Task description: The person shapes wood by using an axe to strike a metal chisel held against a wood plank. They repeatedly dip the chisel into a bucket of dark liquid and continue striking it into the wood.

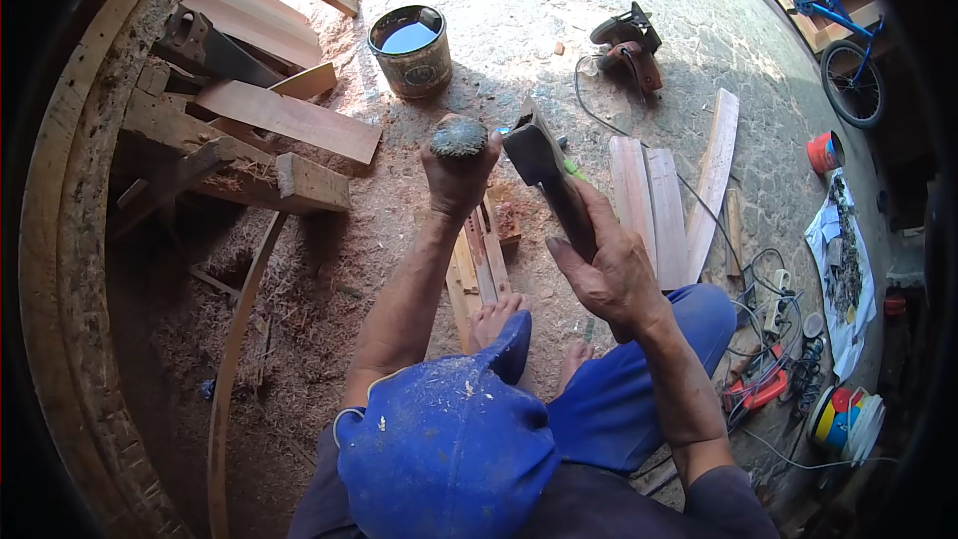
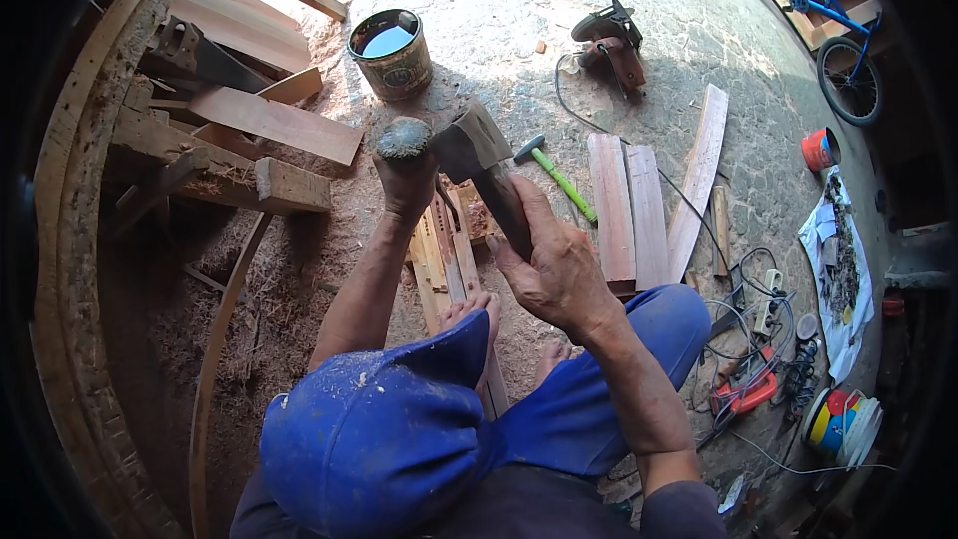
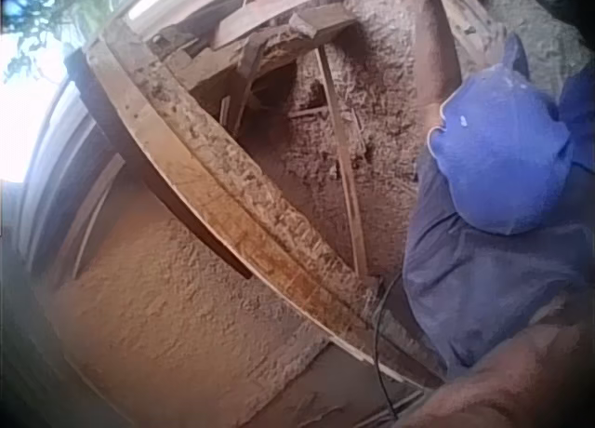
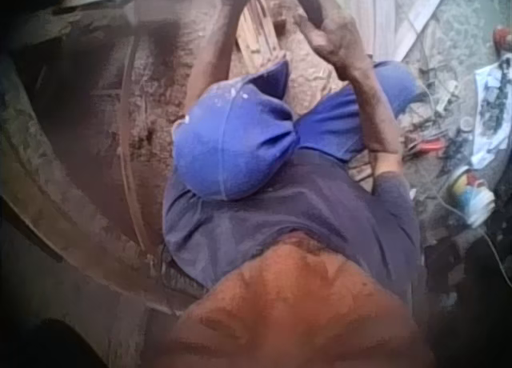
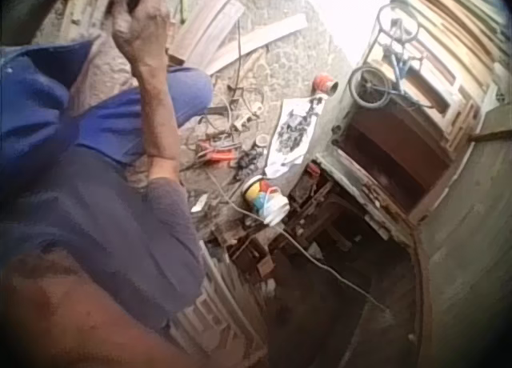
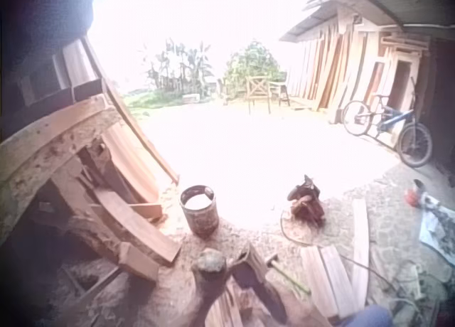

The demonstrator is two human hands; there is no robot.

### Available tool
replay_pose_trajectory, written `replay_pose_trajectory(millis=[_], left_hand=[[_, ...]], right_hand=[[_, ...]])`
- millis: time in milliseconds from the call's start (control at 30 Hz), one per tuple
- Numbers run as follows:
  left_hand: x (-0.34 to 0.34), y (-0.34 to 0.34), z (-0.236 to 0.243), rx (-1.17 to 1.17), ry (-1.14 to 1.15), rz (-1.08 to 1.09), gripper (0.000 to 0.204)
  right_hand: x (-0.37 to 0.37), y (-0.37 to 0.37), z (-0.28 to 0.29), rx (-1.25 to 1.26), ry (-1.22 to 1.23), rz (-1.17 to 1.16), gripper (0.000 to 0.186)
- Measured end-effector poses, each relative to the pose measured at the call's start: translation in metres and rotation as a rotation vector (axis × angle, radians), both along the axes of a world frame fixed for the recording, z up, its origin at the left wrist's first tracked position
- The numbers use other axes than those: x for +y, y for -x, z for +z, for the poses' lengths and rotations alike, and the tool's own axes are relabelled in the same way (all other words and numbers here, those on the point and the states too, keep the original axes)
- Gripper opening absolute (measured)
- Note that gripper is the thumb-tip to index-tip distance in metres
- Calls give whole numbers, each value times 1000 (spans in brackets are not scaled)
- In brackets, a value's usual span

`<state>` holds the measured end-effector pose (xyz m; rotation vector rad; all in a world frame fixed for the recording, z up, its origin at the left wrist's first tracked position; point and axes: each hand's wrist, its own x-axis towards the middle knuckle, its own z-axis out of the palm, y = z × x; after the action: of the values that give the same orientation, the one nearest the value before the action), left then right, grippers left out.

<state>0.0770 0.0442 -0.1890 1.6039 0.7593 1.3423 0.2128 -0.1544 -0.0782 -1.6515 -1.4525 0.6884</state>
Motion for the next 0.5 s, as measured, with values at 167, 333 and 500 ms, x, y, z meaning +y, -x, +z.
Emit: replay_pose_trajectory(millis=[167, 333, 500], left_hand=[[-15, 1, 19, -103, 71, -87, 15], [-18, 2, 18, 2, -105, -23, 21], [-20, 3, 13, -60, -157, 37, 22]], right_hand=[[13, 1, 33, -177, -114, 73, 67], [26, 5, 68, -360, -281, 90, 69], [44, 9, 43, -703, 304, 197, 62]])
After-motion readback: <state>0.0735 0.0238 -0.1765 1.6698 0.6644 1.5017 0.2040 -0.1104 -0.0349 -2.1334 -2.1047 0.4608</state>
